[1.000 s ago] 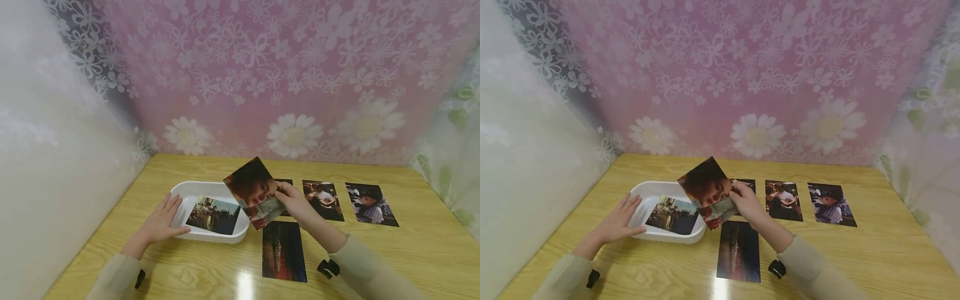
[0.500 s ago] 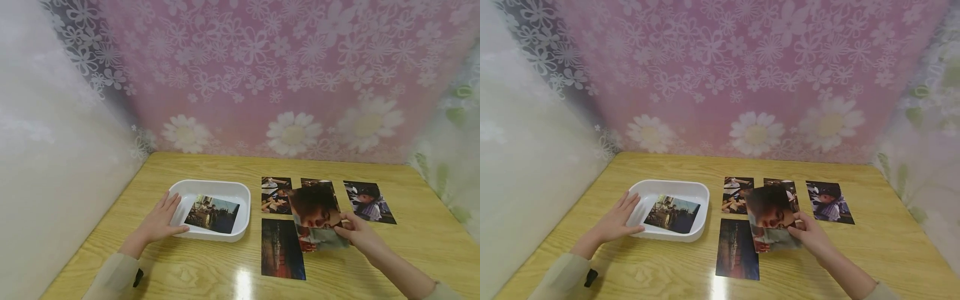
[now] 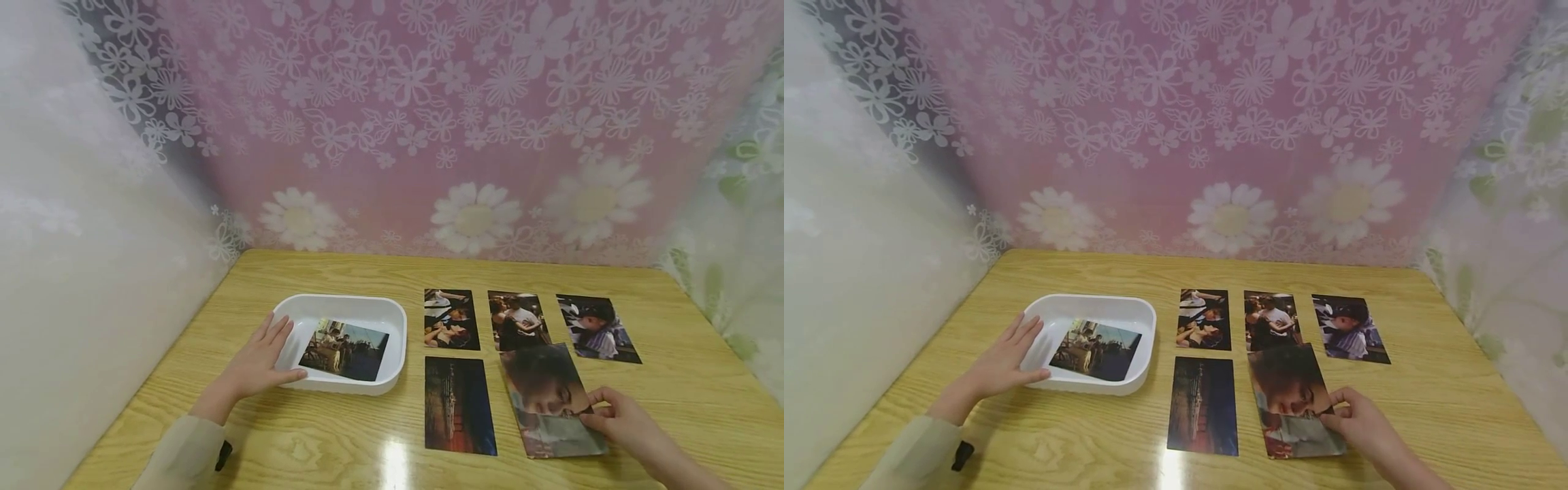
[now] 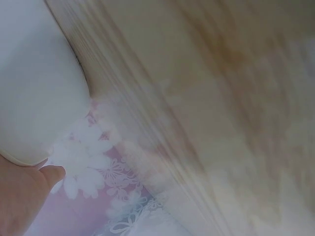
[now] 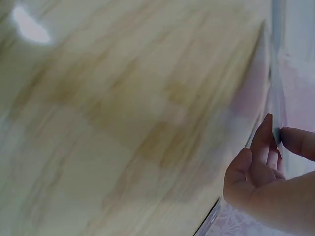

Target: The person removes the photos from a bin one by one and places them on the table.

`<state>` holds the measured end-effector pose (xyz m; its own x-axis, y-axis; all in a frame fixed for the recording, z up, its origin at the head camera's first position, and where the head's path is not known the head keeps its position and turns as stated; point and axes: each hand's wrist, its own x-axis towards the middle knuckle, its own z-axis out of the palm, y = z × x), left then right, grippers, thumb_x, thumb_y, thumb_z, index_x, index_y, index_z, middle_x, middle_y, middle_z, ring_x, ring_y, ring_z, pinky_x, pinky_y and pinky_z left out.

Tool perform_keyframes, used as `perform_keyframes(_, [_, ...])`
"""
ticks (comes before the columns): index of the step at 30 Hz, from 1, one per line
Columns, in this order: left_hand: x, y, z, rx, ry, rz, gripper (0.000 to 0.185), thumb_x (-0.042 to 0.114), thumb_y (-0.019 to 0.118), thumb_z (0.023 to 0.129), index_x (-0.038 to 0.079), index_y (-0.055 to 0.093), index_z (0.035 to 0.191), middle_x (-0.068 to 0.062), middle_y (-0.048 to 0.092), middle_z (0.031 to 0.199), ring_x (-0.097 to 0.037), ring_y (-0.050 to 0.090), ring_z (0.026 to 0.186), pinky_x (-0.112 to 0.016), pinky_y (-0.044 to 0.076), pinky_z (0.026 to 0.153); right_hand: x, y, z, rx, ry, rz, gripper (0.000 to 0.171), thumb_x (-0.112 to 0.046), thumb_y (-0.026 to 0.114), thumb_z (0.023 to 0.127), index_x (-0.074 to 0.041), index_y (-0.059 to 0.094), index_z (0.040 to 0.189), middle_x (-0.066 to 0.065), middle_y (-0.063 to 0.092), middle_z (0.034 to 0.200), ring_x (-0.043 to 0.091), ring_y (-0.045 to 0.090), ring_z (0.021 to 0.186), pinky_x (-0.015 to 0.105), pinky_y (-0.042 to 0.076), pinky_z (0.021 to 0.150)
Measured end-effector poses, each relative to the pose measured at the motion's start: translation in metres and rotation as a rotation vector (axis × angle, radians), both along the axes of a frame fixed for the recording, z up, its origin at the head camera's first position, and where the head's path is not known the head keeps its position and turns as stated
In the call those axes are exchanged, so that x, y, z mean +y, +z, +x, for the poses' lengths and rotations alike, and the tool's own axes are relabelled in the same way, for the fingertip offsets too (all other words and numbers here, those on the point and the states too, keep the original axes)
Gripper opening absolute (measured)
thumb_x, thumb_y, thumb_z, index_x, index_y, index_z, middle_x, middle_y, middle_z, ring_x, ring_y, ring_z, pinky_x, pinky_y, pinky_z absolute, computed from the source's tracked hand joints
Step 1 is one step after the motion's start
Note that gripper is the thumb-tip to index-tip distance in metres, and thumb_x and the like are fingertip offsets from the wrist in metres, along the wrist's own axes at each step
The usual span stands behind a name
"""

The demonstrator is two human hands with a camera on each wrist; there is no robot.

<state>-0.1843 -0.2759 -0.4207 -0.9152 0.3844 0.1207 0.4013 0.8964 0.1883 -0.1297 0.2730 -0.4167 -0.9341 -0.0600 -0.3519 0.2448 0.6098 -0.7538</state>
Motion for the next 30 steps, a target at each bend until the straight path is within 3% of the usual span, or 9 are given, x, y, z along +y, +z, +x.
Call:
perform_keyframes(5, [0.001, 0.000, 0.001, 0.001, 0.004, -0.004, 0.094, 0.059, 0.055, 0.075, -0.008, 0.027, 0.135, -0.022, 0.022, 0.141, -0.040, 0.005, 0.130, -0.051, 0.013, 0.102, -0.003, -0.008, -0.001, 0.122, 0.068, 0.232, 0.025, -0.015, 0.068, 0.076, 0.003, 0.053, 0.084, 0.000, 0.051, 0.064, 0.014, 0.043, 0.059, 0.024, 0.034, 0.050])
perform_keyframes(8, [0.001, 0.000, 0.002, -0.001, 0.008, 0.001, 0.094, 0.059, 0.055, 0.075, -0.008, 0.027, 0.135, -0.022, 0.022, 0.141, -0.040, 0.004, 0.130, -0.051, 0.013, 0.102, -0.004, -0.011, 0.000, 0.179, 0.126, 0.286, 0.020, -0.013, 0.069, 0.073, 0.000, 0.054, 0.078, -0.001, 0.048, 0.063, 0.012, 0.042, 0.057, 0.023, 0.035, 0.049])
perform_keyframes(16, [0.001, 0.000, 0.001, 0.009, 0.008, -0.001, 0.094, 0.059, 0.055, 0.075, -0.008, 0.027, 0.135, -0.021, 0.022, 0.141, -0.039, 0.005, 0.130, -0.051, 0.014, 0.101, -0.008, -0.014, 0.001, 0.199, 0.173, 0.324, 0.024, -0.013, 0.071, 0.071, 0.001, 0.054, 0.080, -0.001, 0.052, 0.063, 0.012, 0.046, 0.058, 0.024, 0.038, 0.050])
perform_keyframes(30, [0.001, 0.001, 0.001, -0.008, 0.011, 0.009, 0.093, 0.058, 0.055, 0.075, -0.007, 0.026, 0.136, -0.021, 0.022, 0.141, -0.039, 0.004, 0.130, -0.051, 0.013, 0.102, -0.006, -0.014, -0.002, 0.104, 0.167, 0.345, 0.036, -0.017, 0.072, 0.072, 0.004, 0.049, 0.088, 0.001, 0.053, 0.064, 0.014, 0.048, 0.058, 0.028, 0.040, 0.050])
